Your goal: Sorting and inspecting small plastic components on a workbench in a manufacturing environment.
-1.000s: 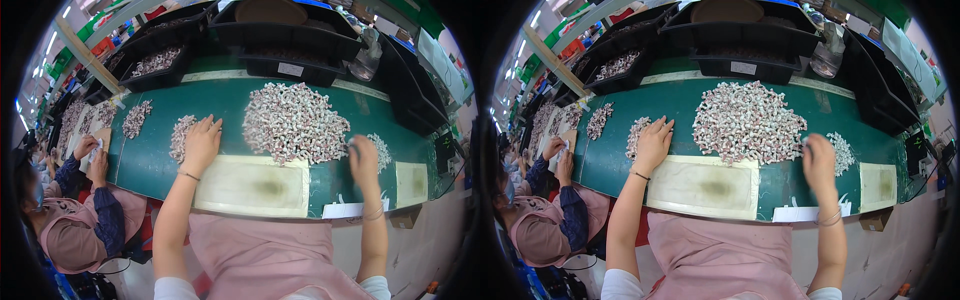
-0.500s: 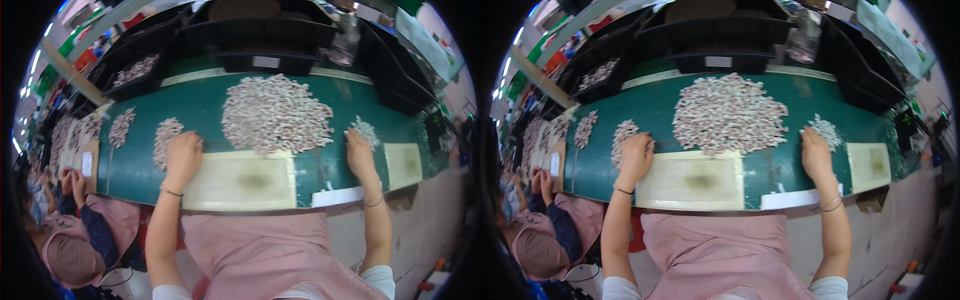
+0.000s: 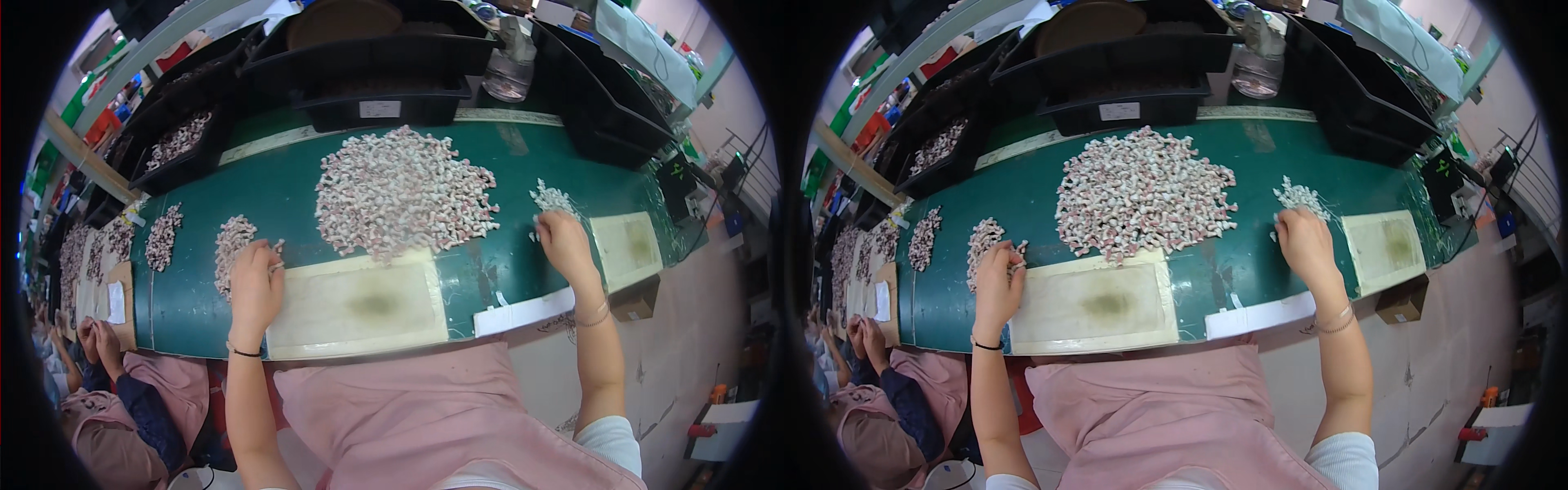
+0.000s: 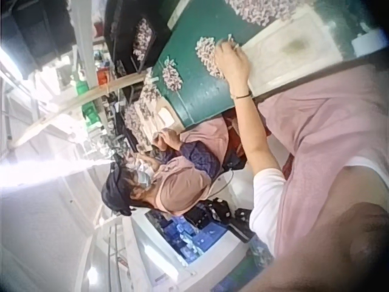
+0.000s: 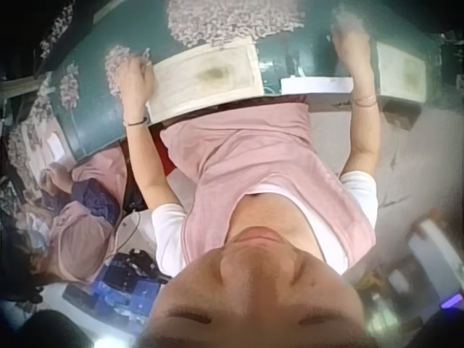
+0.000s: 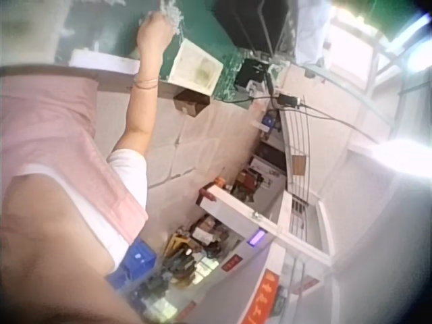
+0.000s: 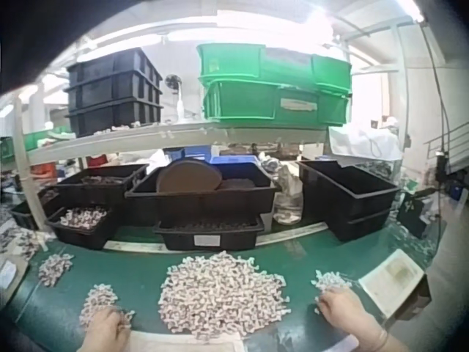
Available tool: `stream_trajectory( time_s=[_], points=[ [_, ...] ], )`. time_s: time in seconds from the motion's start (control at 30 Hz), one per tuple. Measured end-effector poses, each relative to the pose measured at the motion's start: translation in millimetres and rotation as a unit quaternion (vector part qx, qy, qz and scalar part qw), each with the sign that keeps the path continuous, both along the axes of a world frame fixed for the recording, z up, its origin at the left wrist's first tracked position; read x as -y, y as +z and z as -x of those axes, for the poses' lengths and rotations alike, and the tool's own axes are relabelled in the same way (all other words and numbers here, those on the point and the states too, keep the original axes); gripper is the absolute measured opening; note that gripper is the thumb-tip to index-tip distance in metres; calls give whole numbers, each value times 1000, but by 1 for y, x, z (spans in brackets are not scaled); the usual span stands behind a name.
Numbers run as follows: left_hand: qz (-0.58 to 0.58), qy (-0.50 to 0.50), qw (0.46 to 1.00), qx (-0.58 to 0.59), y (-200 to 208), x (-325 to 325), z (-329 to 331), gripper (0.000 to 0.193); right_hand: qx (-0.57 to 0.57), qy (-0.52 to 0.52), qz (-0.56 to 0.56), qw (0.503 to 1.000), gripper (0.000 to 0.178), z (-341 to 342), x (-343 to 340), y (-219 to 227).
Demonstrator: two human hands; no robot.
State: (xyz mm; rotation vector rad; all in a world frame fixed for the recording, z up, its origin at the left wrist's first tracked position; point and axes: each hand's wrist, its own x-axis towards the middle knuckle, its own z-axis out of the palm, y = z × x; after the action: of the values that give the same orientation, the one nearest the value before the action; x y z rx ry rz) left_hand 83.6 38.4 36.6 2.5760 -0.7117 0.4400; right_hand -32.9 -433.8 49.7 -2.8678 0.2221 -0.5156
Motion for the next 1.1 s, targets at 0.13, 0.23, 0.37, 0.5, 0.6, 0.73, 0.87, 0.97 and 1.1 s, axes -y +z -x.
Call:
stream_trajectory(
  time_s=[0.13,0.23,0.37,0.5,0.6,0.73,0.87,0.97,1.1],
  points=[
    [26,5,999,18,-2,-9,2,19,6,13,56,998,9,7,-23,-4],
    [45,14,999,19,5,5,1,16,26,34,61,997,10,14,-19,-15],
    [51,31,998,4,4,0,5,16,21,27,69,997,11,17,-17,-21],
    [61,45,997,0,-1,-6,9,16,15,41,-130,991,14,13,-26,-28],
    [77,49,996,18,-5,-6,11,16,6,57,-225,973,16,15,-51,-32],
    [118,50,990,51,5,1,15,15,56,98,-116,987,13,24,-56,-32],
    [201,32,979,-9,12,12,30,12,105,146,0,984,15,28,-63,-27],
    [293,14,954,-61,8,29,44,13,100,144,36,984,15,27,-64,-31],
    [347,1,931,-113,5,51,60,15,103,138,40,984,15,25,-70,-28]
  ],
)
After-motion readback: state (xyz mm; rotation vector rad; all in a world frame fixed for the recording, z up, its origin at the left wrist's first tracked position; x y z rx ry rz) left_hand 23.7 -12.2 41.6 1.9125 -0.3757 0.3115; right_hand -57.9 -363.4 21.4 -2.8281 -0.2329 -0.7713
